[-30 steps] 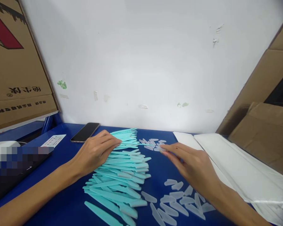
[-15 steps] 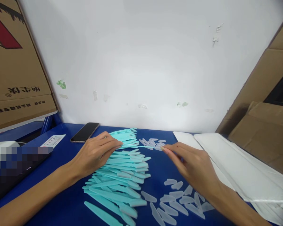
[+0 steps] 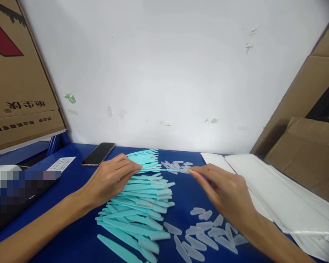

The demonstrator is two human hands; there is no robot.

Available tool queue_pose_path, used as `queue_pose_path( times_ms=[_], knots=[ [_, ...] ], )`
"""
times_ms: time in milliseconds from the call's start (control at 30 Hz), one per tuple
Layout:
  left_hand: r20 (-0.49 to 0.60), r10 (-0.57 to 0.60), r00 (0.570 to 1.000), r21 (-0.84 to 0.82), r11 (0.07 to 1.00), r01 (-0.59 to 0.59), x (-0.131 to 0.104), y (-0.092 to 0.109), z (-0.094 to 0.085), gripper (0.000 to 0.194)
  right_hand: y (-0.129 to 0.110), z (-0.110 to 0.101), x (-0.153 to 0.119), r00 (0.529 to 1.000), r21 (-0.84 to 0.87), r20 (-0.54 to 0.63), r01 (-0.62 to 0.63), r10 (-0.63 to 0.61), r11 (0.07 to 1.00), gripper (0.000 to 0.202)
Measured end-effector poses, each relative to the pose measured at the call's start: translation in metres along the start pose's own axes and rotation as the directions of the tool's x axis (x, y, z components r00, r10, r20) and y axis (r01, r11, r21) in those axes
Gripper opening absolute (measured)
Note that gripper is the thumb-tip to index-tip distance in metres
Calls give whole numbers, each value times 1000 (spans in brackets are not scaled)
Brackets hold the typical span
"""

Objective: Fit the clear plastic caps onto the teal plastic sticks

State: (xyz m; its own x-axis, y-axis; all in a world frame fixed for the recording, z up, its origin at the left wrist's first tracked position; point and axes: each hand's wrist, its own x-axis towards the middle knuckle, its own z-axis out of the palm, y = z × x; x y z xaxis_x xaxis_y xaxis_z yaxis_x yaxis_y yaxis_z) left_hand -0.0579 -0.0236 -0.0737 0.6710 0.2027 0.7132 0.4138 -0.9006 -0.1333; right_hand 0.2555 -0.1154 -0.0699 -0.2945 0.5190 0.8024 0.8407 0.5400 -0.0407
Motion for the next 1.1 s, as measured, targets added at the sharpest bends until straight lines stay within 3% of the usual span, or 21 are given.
queue_pose_path(
  times_ms=[267,533,833,1100],
  knots=[
    [-11,30,1000,-63,998,-30,-2,3,0,26,-1,3,-1,997,86,44,53,-57,995,18],
    [-44,61,997,-125,990,-66,0,20,3,31,-10,5,-2,992,161,31,115,-122,980,13],
    [-129,35,991,-127,991,-51,3,27,-2,31,-15,5,-5,994,186,21,97,-103,978,16],
    [-110,0,994,-205,979,-23,1,33,1,32,-14,6,-4,996,213,3,81,-84,974,12]
  ],
)
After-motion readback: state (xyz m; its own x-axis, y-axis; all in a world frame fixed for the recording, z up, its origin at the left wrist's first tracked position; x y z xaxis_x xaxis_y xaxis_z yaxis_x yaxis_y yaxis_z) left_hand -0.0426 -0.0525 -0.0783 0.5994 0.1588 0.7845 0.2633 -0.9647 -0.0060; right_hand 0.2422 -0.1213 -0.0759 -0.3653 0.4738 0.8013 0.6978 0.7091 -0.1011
